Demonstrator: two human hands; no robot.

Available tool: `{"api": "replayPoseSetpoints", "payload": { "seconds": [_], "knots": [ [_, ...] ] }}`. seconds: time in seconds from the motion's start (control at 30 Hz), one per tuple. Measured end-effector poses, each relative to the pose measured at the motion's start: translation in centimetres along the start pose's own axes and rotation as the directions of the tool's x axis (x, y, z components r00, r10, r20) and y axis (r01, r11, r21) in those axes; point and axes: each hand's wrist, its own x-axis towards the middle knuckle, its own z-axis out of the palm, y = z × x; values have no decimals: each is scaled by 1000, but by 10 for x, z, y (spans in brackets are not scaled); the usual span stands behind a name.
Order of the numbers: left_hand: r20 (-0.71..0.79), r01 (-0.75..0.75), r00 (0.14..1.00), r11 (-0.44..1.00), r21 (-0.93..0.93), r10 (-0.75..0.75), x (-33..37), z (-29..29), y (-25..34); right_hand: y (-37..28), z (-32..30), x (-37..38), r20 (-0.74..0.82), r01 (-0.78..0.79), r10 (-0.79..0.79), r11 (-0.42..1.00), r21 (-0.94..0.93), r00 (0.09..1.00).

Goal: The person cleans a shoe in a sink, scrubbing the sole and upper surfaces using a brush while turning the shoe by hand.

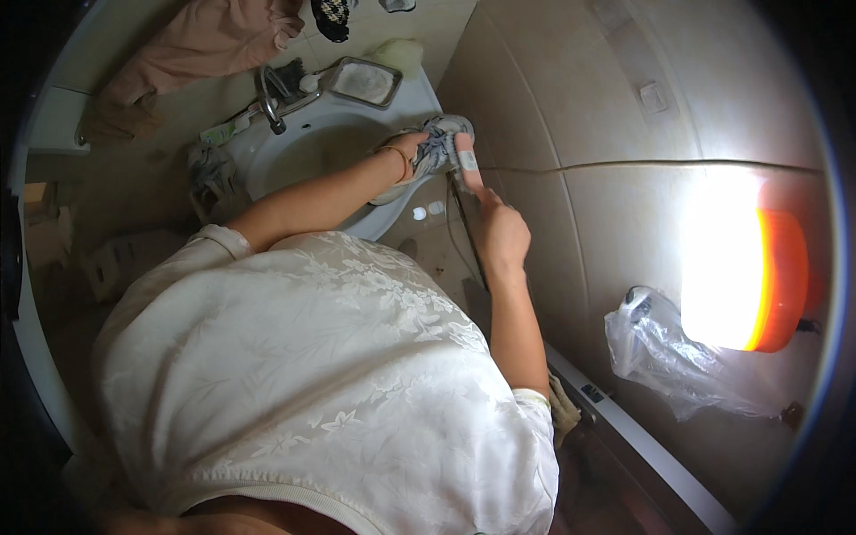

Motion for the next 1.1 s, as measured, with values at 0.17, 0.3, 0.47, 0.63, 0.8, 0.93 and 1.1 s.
{"api": "replayPoseSetpoints", "payload": {
  "seconds": [0.17,0.3,0.47,0.63,0.8,0.93,1.1],
  "knots": [
    [-85,41,996,995,86,-34,-6,13,-2,0,27,58,-103,-30,21,995,-93,994],
    [23,27,999,999,-18,-26,7,-2,4,-18,8,15,71,29,-18,988,-152,997],
    [-64,54,997,997,46,-51,3,10,-2,-7,18,30,33,-6,12,982,-187,999],
    [-44,49,998,997,66,-46,16,-6,-1,-18,25,32,29,-40,47,975,-219,998],
    [-55,42,998,992,120,-35,19,-8,-3,-20,33,13,40,-46,61,956,-289,997],
    [-61,75,996,995,72,-71,-1,10,-1,-25,13,53,15,-94,95,993,-77,995],
    [11,83,997,995,-50,-82,-5,0,4,-12,8,-2,103,27,-39,992,120,994]
  ]
}}
